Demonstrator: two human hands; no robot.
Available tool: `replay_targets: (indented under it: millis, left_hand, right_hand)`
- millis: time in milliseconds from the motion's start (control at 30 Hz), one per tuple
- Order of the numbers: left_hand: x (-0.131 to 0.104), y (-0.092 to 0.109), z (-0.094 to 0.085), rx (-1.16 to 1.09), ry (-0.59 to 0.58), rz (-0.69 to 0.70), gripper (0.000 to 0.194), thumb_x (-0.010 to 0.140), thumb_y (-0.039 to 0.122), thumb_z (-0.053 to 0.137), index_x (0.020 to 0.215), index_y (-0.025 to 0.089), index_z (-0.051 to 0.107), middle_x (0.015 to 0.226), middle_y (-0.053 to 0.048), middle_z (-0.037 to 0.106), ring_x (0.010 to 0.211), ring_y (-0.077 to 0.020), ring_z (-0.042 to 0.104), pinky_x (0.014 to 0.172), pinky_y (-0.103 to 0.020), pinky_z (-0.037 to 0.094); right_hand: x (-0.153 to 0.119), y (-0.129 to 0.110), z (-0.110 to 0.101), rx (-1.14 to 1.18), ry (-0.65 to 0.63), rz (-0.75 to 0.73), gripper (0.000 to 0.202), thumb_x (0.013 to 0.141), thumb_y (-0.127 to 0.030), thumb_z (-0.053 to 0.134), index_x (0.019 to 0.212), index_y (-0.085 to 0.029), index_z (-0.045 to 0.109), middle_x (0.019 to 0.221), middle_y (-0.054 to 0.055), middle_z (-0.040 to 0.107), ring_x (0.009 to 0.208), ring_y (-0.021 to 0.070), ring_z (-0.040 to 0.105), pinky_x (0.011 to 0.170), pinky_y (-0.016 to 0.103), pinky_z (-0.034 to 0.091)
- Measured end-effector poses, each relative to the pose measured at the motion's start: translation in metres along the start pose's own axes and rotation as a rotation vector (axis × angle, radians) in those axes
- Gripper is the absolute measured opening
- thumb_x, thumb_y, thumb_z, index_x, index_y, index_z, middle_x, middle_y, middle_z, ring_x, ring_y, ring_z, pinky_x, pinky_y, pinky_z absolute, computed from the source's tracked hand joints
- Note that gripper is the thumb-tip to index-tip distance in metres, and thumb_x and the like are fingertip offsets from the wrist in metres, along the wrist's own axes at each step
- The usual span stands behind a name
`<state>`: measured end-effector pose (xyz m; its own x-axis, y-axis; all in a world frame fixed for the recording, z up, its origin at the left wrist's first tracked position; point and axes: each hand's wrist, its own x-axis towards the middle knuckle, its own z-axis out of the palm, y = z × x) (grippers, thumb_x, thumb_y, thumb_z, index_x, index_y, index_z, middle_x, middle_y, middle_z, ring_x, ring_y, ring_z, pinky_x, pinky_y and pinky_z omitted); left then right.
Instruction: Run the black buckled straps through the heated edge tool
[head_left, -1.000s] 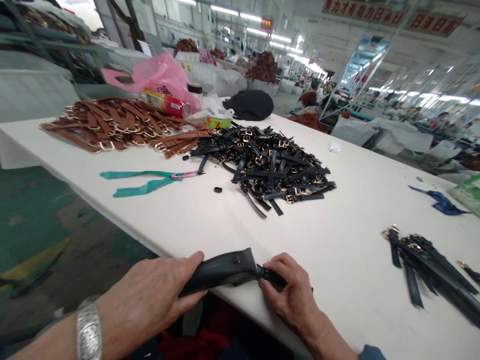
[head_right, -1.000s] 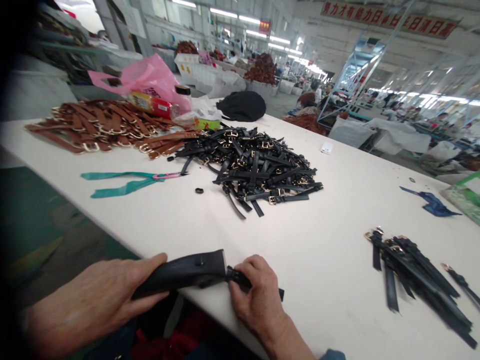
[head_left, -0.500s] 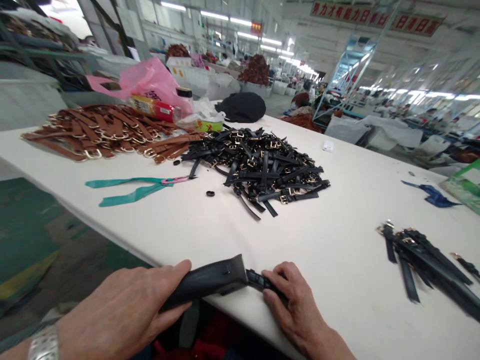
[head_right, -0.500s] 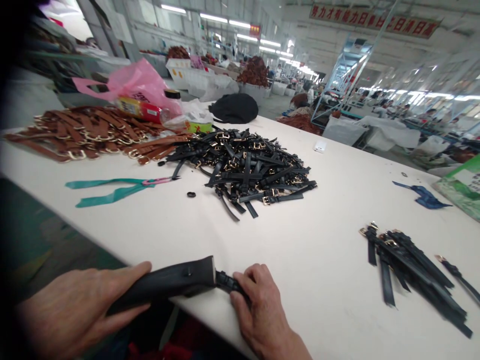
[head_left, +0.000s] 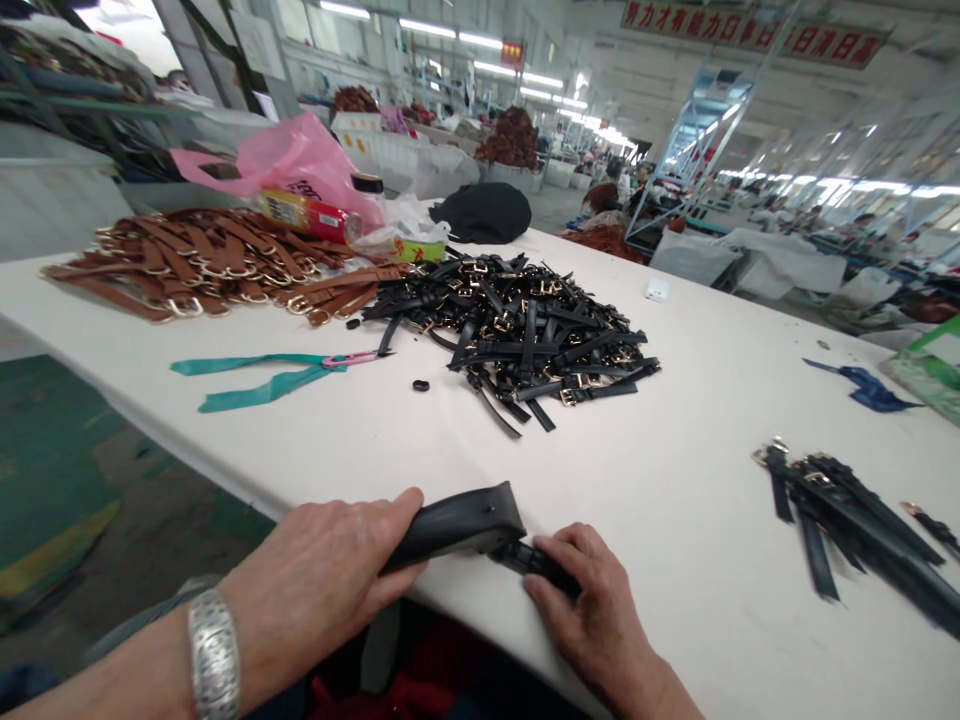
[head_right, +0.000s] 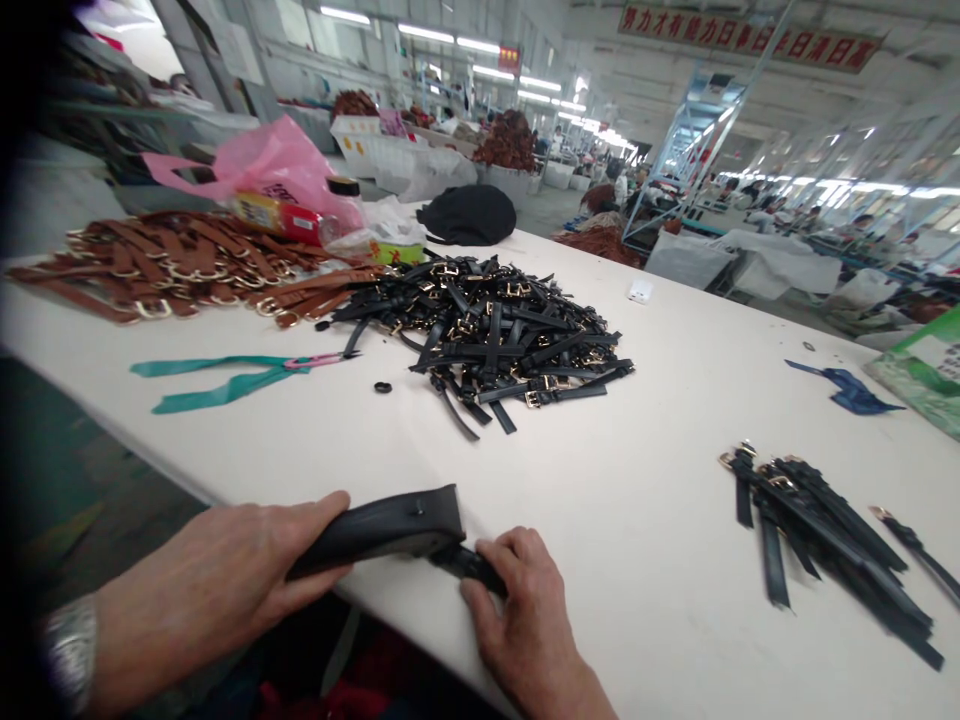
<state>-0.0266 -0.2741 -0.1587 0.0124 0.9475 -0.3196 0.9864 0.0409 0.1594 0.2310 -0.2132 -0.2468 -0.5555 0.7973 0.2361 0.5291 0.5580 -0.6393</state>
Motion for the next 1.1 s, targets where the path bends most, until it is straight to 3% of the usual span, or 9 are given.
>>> replay_targets:
  millis: [233, 467, 600, 700, 833, 967, 1100]
  left_hand:
    - [-0.017, -0.017, 0.002, -0.025, -0.047, -0.012, 0.03, 0.088, 0.046, 0.043, 0.099, 0.026, 0.061, 0.09, -0.009, 0.073, 0.082, -0.0319, 0.069, 0.071, -0.042, 0.049]
    - [0.01, -0.001, -0.005, 0.042, 0.008, 0.072, 0.03, 0.086, 0.045, 0.048, 0.102, 0.023, 0.059, 0.084, -0.009, 0.072, 0.08, -0.0313, 0.068, 0.068, -0.039, 0.048]
    - [0.017, -0.006, -0.006, 0.046, 0.037, 0.041, 0.03, 0.084, 0.046, 0.051, 0.101, 0.022, 0.06, 0.083, -0.009, 0.071, 0.079, -0.03, 0.068, 0.066, -0.036, 0.047]
    - [0.009, -0.02, -0.005, 0.027, 0.052, 0.009, 0.031, 0.084, 0.047, 0.051, 0.1, 0.022, 0.06, 0.081, -0.009, 0.07, 0.078, -0.0304, 0.067, 0.066, -0.037, 0.046]
    - [-0.007, -0.03, -0.002, -0.003, -0.032, -0.018, 0.031, 0.086, 0.05, 0.046, 0.098, 0.025, 0.06, 0.082, -0.007, 0.071, 0.079, -0.0315, 0.068, 0.068, -0.041, 0.047]
    - [-0.011, -0.021, -0.002, 0.014, -0.049, 0.03, 0.03, 0.088, 0.047, 0.044, 0.1, 0.026, 0.06, 0.086, -0.008, 0.072, 0.08, -0.0319, 0.069, 0.069, -0.041, 0.048]
    - [0.004, -0.006, -0.004, 0.058, 0.01, 0.083, 0.029, 0.087, 0.046, 0.048, 0.102, 0.024, 0.059, 0.082, -0.008, 0.072, 0.079, -0.0322, 0.068, 0.067, -0.04, 0.047]
  right_hand:
    - [0.002, 0.002, 0.001, 0.039, -0.009, 0.029, 0.02, 0.077, -0.018, 0.064, 0.096, -0.021, 0.07, 0.082, 0.004, 0.06, 0.077, 0.0177, 0.056, 0.068, 0.029, 0.046]
    - [0.003, 0.001, 0.0, 0.032, -0.021, 0.058, 0.015, 0.077, -0.018, 0.063, 0.09, -0.02, 0.07, 0.081, 0.004, 0.058, 0.078, 0.0182, 0.056, 0.069, 0.03, 0.046]
    - [0.002, -0.001, 0.0, 0.021, -0.014, 0.042, 0.018, 0.078, -0.018, 0.061, 0.094, -0.02, 0.07, 0.083, 0.005, 0.058, 0.079, 0.0187, 0.055, 0.071, 0.031, 0.046]
    - [0.001, 0.0, 0.001, 0.024, -0.011, 0.04, 0.02, 0.078, -0.018, 0.062, 0.097, -0.02, 0.07, 0.083, 0.005, 0.058, 0.079, 0.0186, 0.055, 0.071, 0.031, 0.045]
    - [0.002, 0.001, 0.002, 0.039, -0.02, 0.045, 0.021, 0.077, -0.017, 0.063, 0.096, -0.021, 0.07, 0.082, 0.004, 0.059, 0.079, 0.0187, 0.055, 0.07, 0.031, 0.045]
    - [0.003, -0.002, 0.001, 0.061, -0.012, 0.065, 0.019, 0.077, -0.017, 0.062, 0.094, -0.021, 0.07, 0.082, 0.004, 0.059, 0.078, 0.0184, 0.055, 0.069, 0.03, 0.044]
    - [0.004, -0.003, 0.0, 0.058, -0.006, 0.085, 0.016, 0.078, -0.017, 0.062, 0.091, -0.02, 0.069, 0.081, 0.004, 0.058, 0.078, 0.0183, 0.055, 0.068, 0.03, 0.043]
